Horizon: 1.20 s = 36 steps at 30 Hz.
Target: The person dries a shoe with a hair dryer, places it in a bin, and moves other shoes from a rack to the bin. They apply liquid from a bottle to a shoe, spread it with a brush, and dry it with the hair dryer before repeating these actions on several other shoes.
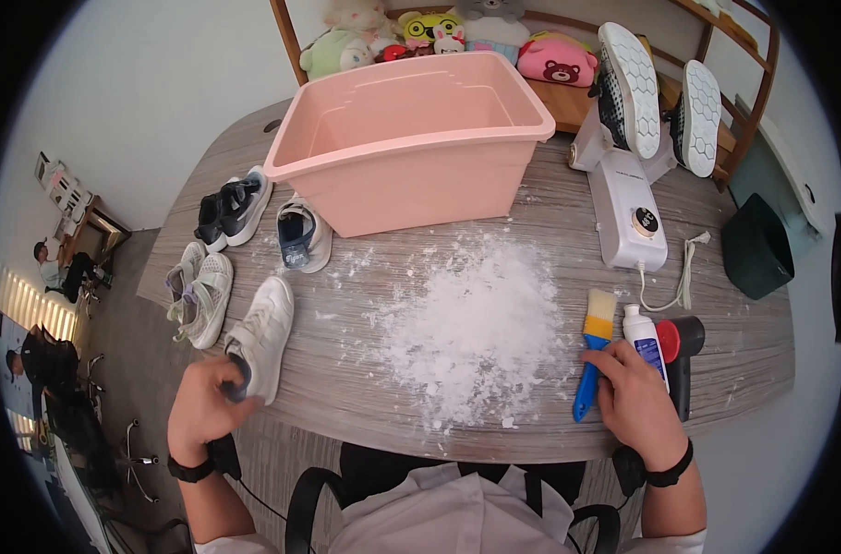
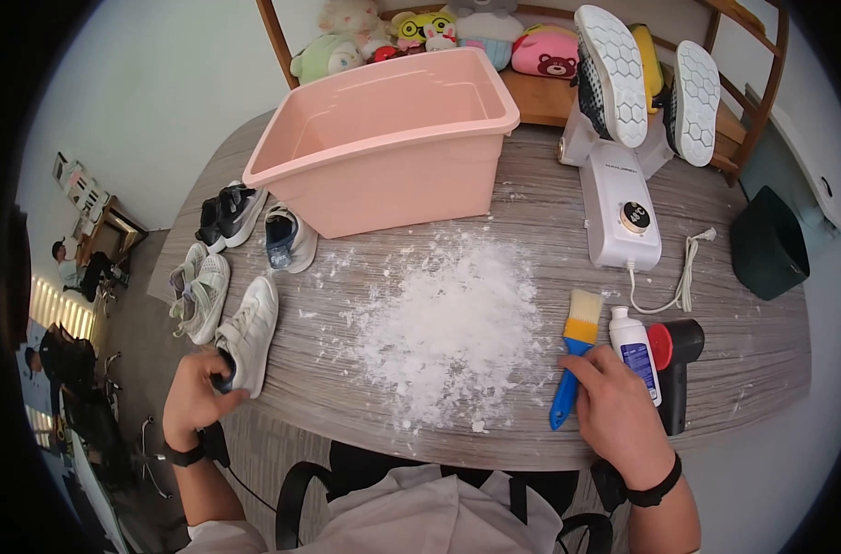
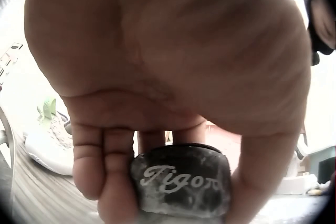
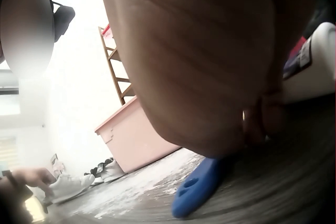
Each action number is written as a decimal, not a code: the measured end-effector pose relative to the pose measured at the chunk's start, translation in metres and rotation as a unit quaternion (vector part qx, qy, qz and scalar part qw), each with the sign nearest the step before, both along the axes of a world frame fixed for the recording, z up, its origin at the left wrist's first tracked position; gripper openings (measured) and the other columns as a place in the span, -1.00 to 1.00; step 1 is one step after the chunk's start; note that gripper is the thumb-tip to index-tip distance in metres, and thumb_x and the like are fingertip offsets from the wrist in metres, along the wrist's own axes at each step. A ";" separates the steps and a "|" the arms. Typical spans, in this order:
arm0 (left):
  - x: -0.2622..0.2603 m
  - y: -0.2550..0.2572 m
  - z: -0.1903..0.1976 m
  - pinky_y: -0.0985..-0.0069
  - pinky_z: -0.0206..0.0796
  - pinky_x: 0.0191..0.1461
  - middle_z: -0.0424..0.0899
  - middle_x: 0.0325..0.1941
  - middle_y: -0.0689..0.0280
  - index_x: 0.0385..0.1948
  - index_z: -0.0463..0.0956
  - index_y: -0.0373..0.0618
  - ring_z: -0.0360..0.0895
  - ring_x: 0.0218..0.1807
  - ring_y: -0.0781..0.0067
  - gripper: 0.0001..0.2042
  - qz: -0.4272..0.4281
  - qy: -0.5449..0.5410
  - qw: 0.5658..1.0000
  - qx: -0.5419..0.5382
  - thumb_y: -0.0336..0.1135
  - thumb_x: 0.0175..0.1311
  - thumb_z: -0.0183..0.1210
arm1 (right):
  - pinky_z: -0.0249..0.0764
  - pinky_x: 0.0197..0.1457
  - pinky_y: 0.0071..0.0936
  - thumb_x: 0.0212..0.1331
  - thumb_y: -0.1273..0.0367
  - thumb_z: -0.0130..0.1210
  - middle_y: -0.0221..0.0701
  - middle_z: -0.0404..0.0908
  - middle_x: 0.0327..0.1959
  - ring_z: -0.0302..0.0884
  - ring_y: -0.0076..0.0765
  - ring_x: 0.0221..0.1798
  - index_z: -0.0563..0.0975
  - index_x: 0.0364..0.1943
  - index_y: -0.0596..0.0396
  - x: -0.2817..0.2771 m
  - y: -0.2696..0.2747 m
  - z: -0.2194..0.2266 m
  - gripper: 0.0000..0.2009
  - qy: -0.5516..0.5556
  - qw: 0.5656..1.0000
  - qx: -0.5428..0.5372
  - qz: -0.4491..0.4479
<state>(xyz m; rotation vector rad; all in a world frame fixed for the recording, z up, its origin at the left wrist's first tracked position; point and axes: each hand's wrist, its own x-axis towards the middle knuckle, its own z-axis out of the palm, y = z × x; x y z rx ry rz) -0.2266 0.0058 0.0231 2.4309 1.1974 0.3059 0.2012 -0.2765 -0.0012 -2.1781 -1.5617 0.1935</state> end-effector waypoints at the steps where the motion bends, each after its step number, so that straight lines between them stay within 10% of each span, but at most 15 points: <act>1: -0.001 -0.006 0.004 0.40 0.36 -0.33 0.55 -0.55 0.18 -0.55 0.56 -0.30 0.56 -0.47 0.28 -0.73 -0.017 -0.017 0.999 -0.025 -0.45 -0.23 0.50 | 0.60 -0.07 -0.12 0.13 0.65 0.14 -0.17 0.56 -0.18 0.64 0.09 -0.20 0.63 -0.02 0.10 0.001 0.002 0.001 -0.68 -0.010 1.000 -0.007 0.010; 9: 0.037 -0.018 0.003 0.37 0.34 -0.27 0.54 -0.47 0.18 -0.54 0.47 -0.25 0.54 -0.40 0.13 -0.63 -0.227 -0.157 0.950 -0.143 -0.42 -0.16 0.61 | 0.59 -0.19 -0.09 0.15 0.54 0.18 -0.18 0.57 -0.25 0.65 0.07 -0.25 0.59 -0.14 0.08 0.014 0.028 0.005 -0.81 -0.085 0.994 -0.034 0.060; 18: 0.172 0.023 -0.012 0.45 0.29 -0.25 0.50 -0.48 0.27 -0.52 0.46 -0.28 0.43 -0.39 0.40 -0.68 -0.328 -0.134 0.920 -0.167 -0.39 -0.02 0.52 | 0.57 -0.27 -0.12 0.03 0.45 0.26 -0.23 0.64 -0.41 0.67 0.03 -0.35 0.50 -0.27 0.08 0.018 0.068 0.017 -0.80 -0.124 0.984 -0.018 0.125; 24: 0.225 0.037 -0.031 0.46 0.23 -0.20 0.44 -0.47 0.33 -0.50 0.49 -0.31 0.38 -0.35 0.49 -0.72 -0.327 -0.147 0.904 -0.235 -0.41 0.02 0.48 | 0.43 -0.35 -0.40 0.27 0.42 0.25 -0.36 0.58 -0.46 0.57 -0.34 -0.46 0.52 -0.30 0.12 0.020 0.084 0.029 -0.88 0.096 0.972 0.216 -0.008; 27: 0.234 0.036 -0.043 0.45 0.23 -0.20 0.47 -0.47 0.25 -0.49 0.50 -0.32 0.41 -0.36 0.42 -0.73 -0.343 -0.186 0.885 -0.255 -0.42 0.04 0.47 | 0.35 -0.29 -0.62 0.52 0.34 0.11 -0.53 0.57 -0.42 0.47 -0.67 -0.36 0.57 -0.28 0.15 0.005 0.101 0.017 -0.81 0.325 0.886 0.330 -0.011; 36: 0.232 0.021 -0.046 0.39 0.22 -0.42 0.44 -0.53 0.17 -0.49 0.53 -0.29 0.41 -0.51 0.17 -0.71 -0.397 -0.242 0.882 -0.073 -0.37 0.00 0.52 | 0.43 -0.40 -0.63 0.53 0.30 0.10 -0.42 0.64 -0.43 0.53 -0.63 -0.48 0.64 -0.21 0.20 -0.011 0.097 -0.008 -0.76 0.423 0.831 0.359 0.047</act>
